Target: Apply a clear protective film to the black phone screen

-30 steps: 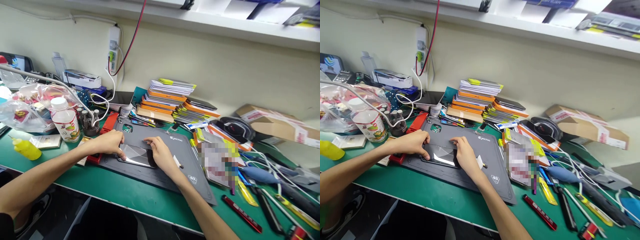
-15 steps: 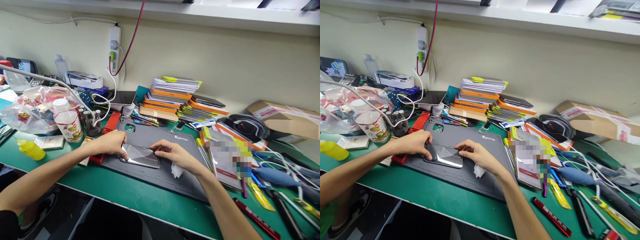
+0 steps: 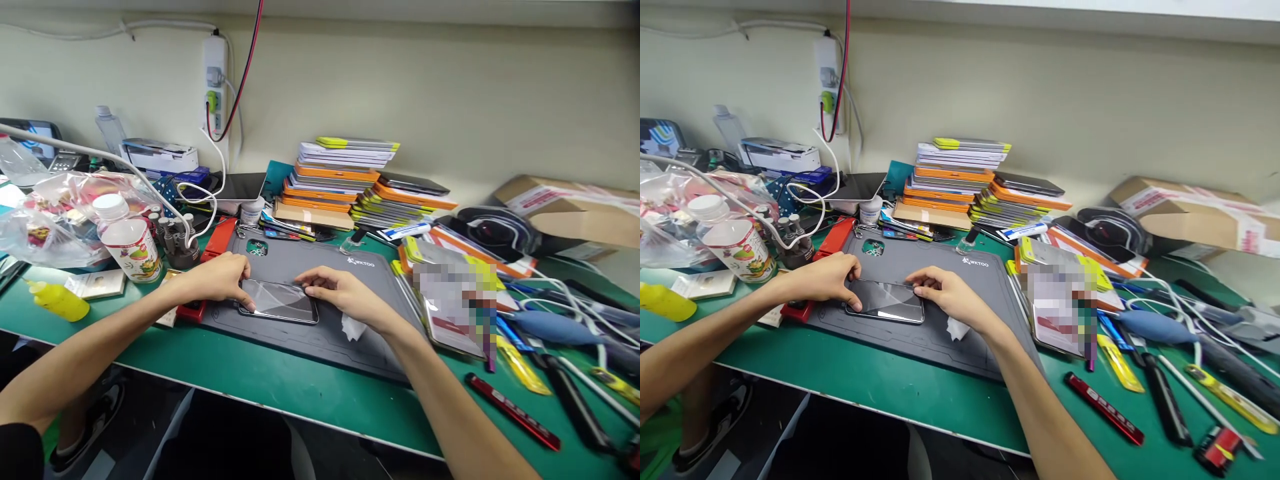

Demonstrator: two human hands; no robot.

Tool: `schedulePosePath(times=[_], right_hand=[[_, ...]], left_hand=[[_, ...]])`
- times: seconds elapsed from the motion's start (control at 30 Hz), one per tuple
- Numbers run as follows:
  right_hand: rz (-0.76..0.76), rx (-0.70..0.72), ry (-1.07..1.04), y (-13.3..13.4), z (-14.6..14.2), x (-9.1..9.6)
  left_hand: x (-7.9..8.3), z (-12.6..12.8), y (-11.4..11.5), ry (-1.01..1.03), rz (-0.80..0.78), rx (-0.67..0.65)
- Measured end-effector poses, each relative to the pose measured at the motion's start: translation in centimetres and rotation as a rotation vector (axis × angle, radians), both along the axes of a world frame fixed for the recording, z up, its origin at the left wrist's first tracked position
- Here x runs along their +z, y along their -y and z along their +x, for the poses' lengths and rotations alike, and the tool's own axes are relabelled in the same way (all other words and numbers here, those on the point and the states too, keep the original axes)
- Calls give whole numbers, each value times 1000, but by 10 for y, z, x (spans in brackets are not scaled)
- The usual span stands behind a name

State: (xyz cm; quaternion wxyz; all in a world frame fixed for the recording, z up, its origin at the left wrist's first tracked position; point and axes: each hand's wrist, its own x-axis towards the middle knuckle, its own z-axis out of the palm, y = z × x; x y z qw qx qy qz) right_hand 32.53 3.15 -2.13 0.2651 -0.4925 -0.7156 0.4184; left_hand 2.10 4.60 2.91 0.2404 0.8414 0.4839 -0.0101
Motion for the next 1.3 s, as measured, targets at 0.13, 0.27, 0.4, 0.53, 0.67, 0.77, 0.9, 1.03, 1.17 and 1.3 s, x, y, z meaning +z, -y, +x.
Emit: schedulePosePath(times=[0.13,0.27,0.4,0.53,0.67,0.77,0.9,1.03,1.17,1.3], right_hand=[[2,-9,3,-1,-1,-2],[9,-9,11,-2,-1,-3],[10,-4,10,-1,-2,-3],[6,0,10,-1,-1,-5],[23,-4,33,-2,-1,-7],[17,2,31,-2,-1,-6],[16,10,23,-1,-1,-2],[31,24,47,0,-1,2],[42,20,53,0,-1,3],[45,22,57,0,0,1]], left_hand=[[-2,0,-1,4,2,-4],[-5,-1,-2,16,-2,-11],[-6,-1,-1,36,-9,-14],[-6,-2,-1,47,-24,-14],[-6,-3,-1,46,-22,-20],[-4,-3,0,48,-25,-14],[3,0,2,36,-38,14],[7,1,2,27,-60,38],[5,0,0,34,-56,31],[5,-1,0,27,-67,26]])
